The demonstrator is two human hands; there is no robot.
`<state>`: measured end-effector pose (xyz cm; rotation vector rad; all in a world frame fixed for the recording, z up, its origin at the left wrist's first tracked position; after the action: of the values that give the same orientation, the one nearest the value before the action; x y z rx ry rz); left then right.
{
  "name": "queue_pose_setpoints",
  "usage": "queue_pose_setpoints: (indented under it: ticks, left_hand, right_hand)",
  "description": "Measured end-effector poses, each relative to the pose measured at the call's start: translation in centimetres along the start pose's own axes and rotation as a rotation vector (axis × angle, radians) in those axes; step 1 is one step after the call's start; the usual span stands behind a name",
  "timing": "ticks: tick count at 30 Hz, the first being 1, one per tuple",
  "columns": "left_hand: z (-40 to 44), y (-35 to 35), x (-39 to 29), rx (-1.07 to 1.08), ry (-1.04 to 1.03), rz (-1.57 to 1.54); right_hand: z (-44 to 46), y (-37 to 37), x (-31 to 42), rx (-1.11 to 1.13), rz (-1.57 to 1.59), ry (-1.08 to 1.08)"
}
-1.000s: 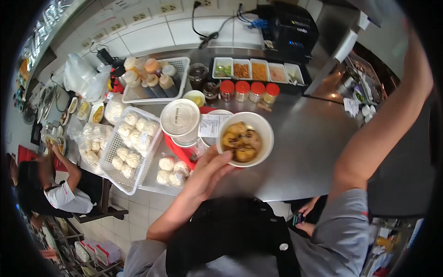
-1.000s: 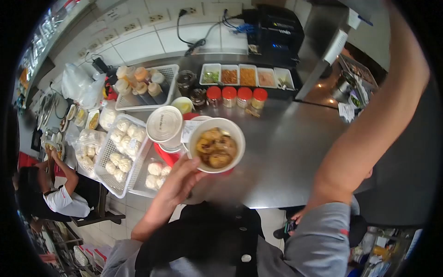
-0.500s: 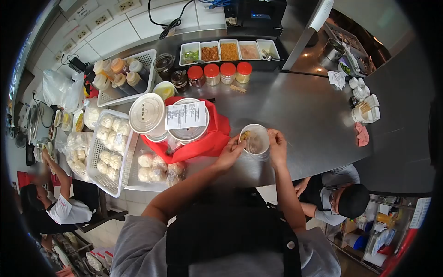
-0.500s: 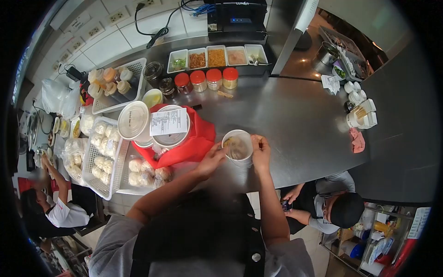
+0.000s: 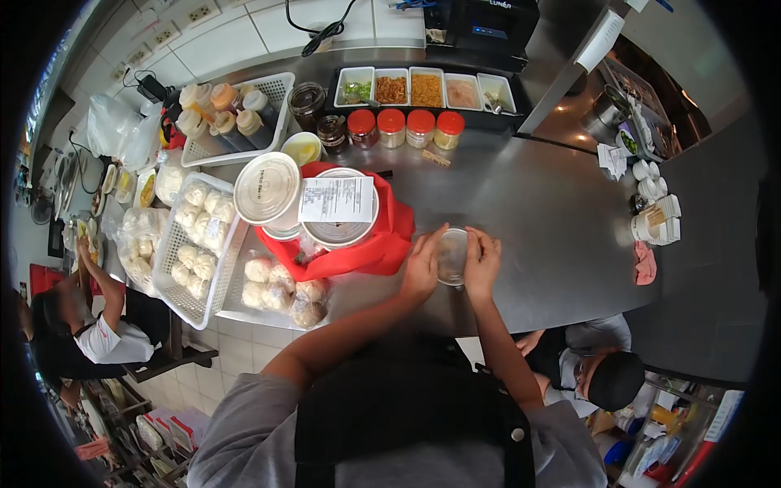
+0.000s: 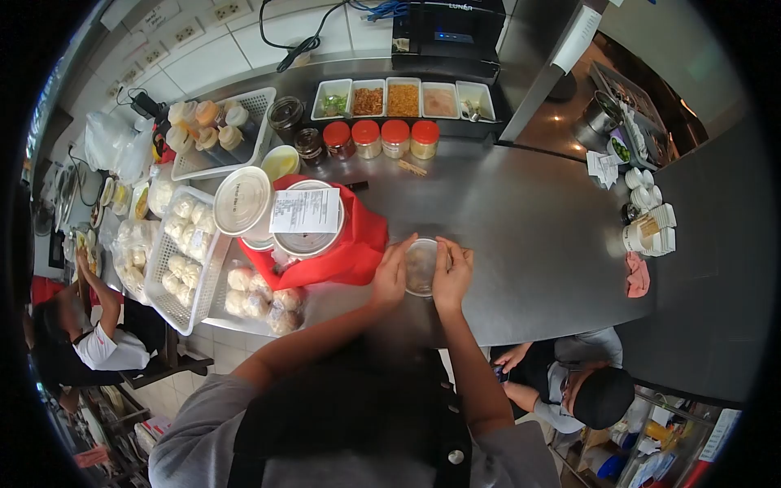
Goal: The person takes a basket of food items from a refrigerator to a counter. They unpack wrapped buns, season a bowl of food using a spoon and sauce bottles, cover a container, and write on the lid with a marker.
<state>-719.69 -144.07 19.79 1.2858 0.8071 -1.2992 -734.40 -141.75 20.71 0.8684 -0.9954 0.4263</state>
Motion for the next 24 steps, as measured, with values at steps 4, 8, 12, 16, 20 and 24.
queue_pose_setpoints:
  ticks: [4,8,12,16,20,24]
  left_hand:
    - [0.3,0.0,-0.8,0.051,-0.034,0.081]
    - [0.4,0.0,-0.5,0.045,-0.001,0.166]
    - [0.4,0.0,-0.5,0.05,-0.021,0.205]
    - [0.6,0.0,-0.5,0.07,-0.022,0.235]
    - [0.1,0.2,-0.4,0.031,-0.065,0.253]
    - [-1.7,0.4,-0.5,-0.015,-0.05,0.302]
  right_hand:
    - [0.2,-0.1,-0.4,0.083,-0.009,-0.085]
    - [0.1,-0.8,-1.3,0.07,0.05,-0.049]
    - [-0.1,-0.5,-1.1,0.054,0.201,-0.063]
    - [0.1,-0.5,-2.5,0.141,0.245,-0.027]
    - [-2.3,1.5,-3.3,0.162,0.192,-0.162]
    - [-4.0,2.6,-0.5,0.19,-0.068,-0.046]
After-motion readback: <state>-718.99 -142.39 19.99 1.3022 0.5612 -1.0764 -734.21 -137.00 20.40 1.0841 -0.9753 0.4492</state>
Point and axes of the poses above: each hand's wrist, its own z-axis towards the middle knuckle, its own y-axis out of the back of the hand, x = y × z, the point moved 5 cm from there along z, towards the middle knuckle, and after that the axes turned 1 degree about y, right-handed, at the moved point
